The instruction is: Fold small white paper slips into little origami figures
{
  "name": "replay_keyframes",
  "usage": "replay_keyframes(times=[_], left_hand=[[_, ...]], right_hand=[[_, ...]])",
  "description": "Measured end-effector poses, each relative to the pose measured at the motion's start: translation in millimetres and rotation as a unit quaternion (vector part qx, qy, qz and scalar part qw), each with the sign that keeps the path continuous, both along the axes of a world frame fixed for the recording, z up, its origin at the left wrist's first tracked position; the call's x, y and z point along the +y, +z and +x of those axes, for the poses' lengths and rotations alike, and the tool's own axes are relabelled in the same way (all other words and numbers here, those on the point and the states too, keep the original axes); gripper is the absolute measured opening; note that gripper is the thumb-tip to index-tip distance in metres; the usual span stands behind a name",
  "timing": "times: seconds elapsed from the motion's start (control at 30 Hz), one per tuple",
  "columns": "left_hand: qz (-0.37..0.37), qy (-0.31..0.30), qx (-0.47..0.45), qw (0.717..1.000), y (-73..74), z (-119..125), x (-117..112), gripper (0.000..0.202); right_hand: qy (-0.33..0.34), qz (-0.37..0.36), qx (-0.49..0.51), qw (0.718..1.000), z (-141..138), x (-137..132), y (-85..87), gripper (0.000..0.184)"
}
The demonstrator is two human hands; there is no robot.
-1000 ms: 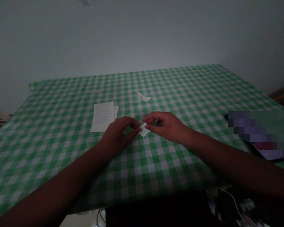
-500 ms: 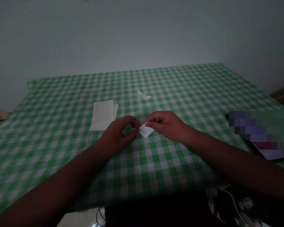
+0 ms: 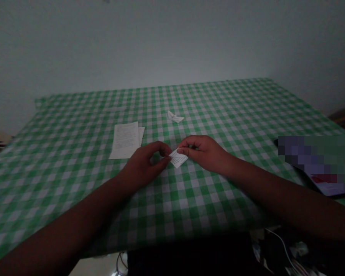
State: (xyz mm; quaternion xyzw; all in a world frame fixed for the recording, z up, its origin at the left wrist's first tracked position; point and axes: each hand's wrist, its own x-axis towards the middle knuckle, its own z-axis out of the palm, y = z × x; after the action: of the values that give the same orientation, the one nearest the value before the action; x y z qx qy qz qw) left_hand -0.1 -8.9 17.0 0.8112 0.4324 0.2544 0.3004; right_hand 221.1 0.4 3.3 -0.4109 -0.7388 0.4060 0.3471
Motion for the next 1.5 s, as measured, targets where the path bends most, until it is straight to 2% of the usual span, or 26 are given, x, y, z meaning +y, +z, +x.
replay_keyframes(times=[0.4,0.67,0.77,0.93,1.27,1.5], left_hand=[[-0.012,-0.014,-0.03,0.999,-1.1,-1.5,0.7,0.014],[0.083,0.0,0.011,0.996,-5.4,2.9,-3.9,0.021],[0.074,0.017,-0.001,0.997,-4.8,3.3,-4.1,0.016],[0.041,0.034,-0.049,0.997,-1.5,2.1,-3.5,0.012],[0.021,0.013,-0.043,0.999,-6.0,2.1,-3.7,0.016],[0.018,0.004,-0.029,0.999,1.2,4.7,-5.5,0.012]], right_hand=[[0.02,0.021,-0.002,1.0,0.4,-0.4,0.3,0.015],[0.043,0.085,-0.028,0.995,0.1,-1.4,-4.4,0.011],[0.046,0.087,-0.015,0.995,-1.5,-2.5,-2.7,0.01],[0.0,0.073,-0.021,0.997,-3.3,-4.5,-0.8,0.014],[0.031,0.061,0.004,0.998,-4.2,-3.9,-3.2,0.009],[0.041,0.057,-0.002,0.998,-5.7,-5.5,-2.5,0.01]])
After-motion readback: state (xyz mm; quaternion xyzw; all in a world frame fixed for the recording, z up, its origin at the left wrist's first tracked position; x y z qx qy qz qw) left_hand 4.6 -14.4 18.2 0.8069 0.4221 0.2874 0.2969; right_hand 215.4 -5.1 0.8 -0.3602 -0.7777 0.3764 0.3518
